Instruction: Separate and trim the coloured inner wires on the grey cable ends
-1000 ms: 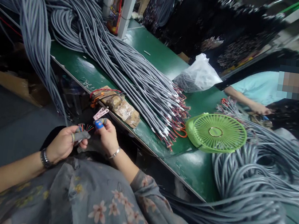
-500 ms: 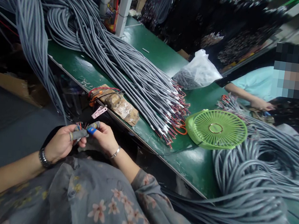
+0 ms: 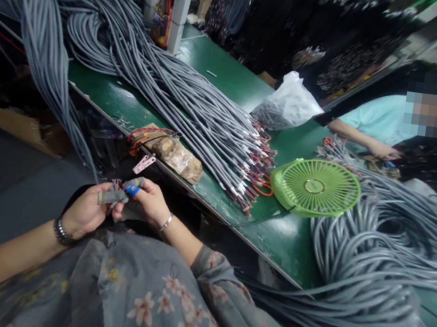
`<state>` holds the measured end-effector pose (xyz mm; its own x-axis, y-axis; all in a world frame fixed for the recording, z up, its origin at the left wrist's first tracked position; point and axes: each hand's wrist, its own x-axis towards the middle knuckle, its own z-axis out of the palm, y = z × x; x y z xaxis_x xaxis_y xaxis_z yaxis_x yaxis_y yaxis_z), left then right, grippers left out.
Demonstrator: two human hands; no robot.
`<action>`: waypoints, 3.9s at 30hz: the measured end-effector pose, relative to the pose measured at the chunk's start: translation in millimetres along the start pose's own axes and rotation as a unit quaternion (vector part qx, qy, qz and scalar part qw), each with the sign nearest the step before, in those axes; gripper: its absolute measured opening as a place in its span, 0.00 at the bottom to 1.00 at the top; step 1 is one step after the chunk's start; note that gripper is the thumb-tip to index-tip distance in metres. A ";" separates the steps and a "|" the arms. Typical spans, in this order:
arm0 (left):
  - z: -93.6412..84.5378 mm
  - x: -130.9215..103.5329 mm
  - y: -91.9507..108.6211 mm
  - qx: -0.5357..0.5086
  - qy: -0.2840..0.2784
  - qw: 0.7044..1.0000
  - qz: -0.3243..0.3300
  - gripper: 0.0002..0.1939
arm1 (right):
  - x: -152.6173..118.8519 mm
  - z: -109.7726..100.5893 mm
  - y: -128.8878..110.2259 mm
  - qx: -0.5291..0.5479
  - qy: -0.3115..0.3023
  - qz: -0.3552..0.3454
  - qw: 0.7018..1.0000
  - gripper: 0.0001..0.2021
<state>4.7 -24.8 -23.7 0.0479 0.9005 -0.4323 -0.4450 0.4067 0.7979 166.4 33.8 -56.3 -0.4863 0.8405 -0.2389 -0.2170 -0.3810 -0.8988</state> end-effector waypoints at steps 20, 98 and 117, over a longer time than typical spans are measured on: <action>9.6 -2.1 20.4 -0.002 0.055 0.997 0.046 0.16 | 4.6 -11.3 -13.6 0.050 0.125 0.006 0.991 0.22; 37.2 5.3 21.3 0.003 0.105 0.983 0.147 0.10 | 30.3 2.1 -32.7 0.203 0.058 0.052 0.976 0.23; 25.3 6.3 10.0 0.014 0.111 0.983 0.143 0.11 | 41.2 -1.0 -18.5 0.238 0.042 0.068 0.968 0.31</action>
<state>23.2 -11.2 -7.8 -0.2727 0.9243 -0.2671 -0.3875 0.1486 0.9098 151.3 75.8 -50.0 -0.4719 0.7907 -0.3901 -0.5314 -0.6081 -0.5898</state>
